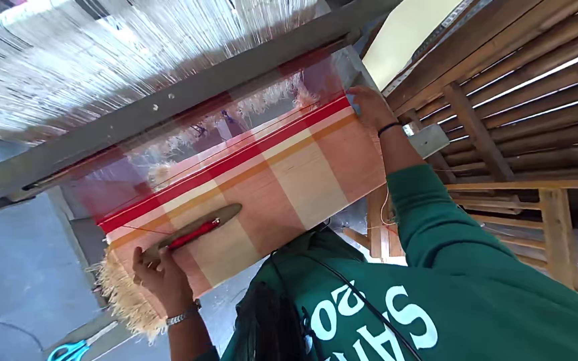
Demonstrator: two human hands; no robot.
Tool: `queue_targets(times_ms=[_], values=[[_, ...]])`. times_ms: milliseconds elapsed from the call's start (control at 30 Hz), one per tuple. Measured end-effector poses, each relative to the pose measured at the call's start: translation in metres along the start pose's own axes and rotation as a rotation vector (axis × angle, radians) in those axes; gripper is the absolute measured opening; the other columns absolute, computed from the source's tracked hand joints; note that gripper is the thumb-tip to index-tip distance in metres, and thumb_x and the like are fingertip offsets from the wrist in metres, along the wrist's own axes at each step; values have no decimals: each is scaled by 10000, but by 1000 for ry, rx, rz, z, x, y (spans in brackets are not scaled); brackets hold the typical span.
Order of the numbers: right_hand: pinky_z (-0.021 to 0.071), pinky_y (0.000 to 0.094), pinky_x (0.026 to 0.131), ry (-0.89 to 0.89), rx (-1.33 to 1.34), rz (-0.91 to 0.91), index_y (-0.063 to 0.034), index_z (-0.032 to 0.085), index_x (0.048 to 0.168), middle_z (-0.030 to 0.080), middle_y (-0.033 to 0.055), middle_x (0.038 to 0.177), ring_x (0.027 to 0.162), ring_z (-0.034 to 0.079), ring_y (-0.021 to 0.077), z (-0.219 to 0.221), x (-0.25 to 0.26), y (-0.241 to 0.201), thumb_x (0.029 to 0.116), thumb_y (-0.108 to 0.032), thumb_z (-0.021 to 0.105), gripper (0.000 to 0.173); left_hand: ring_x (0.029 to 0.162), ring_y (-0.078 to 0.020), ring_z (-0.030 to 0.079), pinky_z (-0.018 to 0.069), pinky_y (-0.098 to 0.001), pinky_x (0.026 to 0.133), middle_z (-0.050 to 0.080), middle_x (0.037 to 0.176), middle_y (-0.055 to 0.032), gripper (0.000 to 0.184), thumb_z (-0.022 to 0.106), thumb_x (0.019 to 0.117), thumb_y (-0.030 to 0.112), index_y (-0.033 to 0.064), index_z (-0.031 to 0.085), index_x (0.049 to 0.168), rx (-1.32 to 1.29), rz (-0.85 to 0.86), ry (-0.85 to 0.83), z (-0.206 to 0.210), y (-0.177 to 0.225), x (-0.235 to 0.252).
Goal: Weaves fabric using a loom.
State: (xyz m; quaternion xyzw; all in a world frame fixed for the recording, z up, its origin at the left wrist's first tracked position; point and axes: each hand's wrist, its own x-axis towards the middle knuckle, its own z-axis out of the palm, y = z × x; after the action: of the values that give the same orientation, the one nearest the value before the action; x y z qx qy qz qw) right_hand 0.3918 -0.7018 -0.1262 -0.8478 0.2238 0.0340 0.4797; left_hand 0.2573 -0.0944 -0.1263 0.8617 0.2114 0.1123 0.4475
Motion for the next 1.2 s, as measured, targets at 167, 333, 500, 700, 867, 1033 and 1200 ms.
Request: queue_targets(times_ms=[167, 333, 500, 700, 867, 1033, 1200], values=[[515, 464, 922, -118, 124, 142, -49, 633, 1286, 655, 151, 1201, 1063, 628, 222, 8, 9, -4, 1080, -223, 416, 346, 1474, -667, 40, 96, -847, 1086, 50, 1646, -386, 1182, 645, 750, 818, 73, 320, 1608, 622, 356, -177, 5, 0, -9], [511, 406, 1039, -229, 264, 21, -205, 381, 1569, 543, 64, 1489, 1286, 582, 178, 12, 31, 2, 1094, -210, 381, 475, 1519, -536, 190, 61, -828, 1112, 338, 1648, -170, 787, 647, 796, 769, 269, 611, 1404, 687, 648, -314, 16, 4, 26], [526, 429, 948, -184, 229, 186, -77, 605, 1352, 655, 121, 1250, 1112, 632, 204, 9, 42, 4, 1100, -285, 392, 390, 1308, -338, 580, 216, -637, 1221, 667, 1326, -141, 730, 598, 917, 676, 54, 655, 1295, 481, 671, -494, -2, 8, 45], [563, 395, 864, -30, 511, 223, -81, 594, 1176, 675, 37, 993, 950, 675, 178, -21, 54, 5, 1081, -218, 336, 307, 918, -382, 694, 549, -604, 800, 692, 1076, -247, 731, 614, 920, 608, 4, 585, 1332, 489, 493, -423, -69, 13, 36], [587, 446, 879, -44, 797, 234, -119, 532, 984, 688, 47, 888, 891, 712, 224, -25, 43, -16, 1092, -228, 277, 298, 953, -443, 677, 526, -631, 829, 668, 1105, -304, 730, 622, 937, 572, -31, 555, 1342, 574, 428, -254, -117, 6, 25], [568, 456, 865, 26, 877, 293, -160, 516, 1072, 639, 23, 977, 941, 674, 204, -19, 46, -18, 1077, -219, 320, 204, 977, -425, 676, 529, -588, 871, 656, 1107, -330, 691, 654, 958, 503, -79, 544, 1313, 587, 387, -167, -151, 10, 5], [591, 459, 894, 55, 986, 306, -95, 469, 1144, 670, 113, 1130, 1013, 709, 256, -20, 44, -20, 1065, -175, 322, 185, 1033, -327, 666, 530, -438, 945, 642, 1141, -327, 648, 690, 966, 408, -122, 528, 1299, 532, 381, -101, -172, -1, -15]])
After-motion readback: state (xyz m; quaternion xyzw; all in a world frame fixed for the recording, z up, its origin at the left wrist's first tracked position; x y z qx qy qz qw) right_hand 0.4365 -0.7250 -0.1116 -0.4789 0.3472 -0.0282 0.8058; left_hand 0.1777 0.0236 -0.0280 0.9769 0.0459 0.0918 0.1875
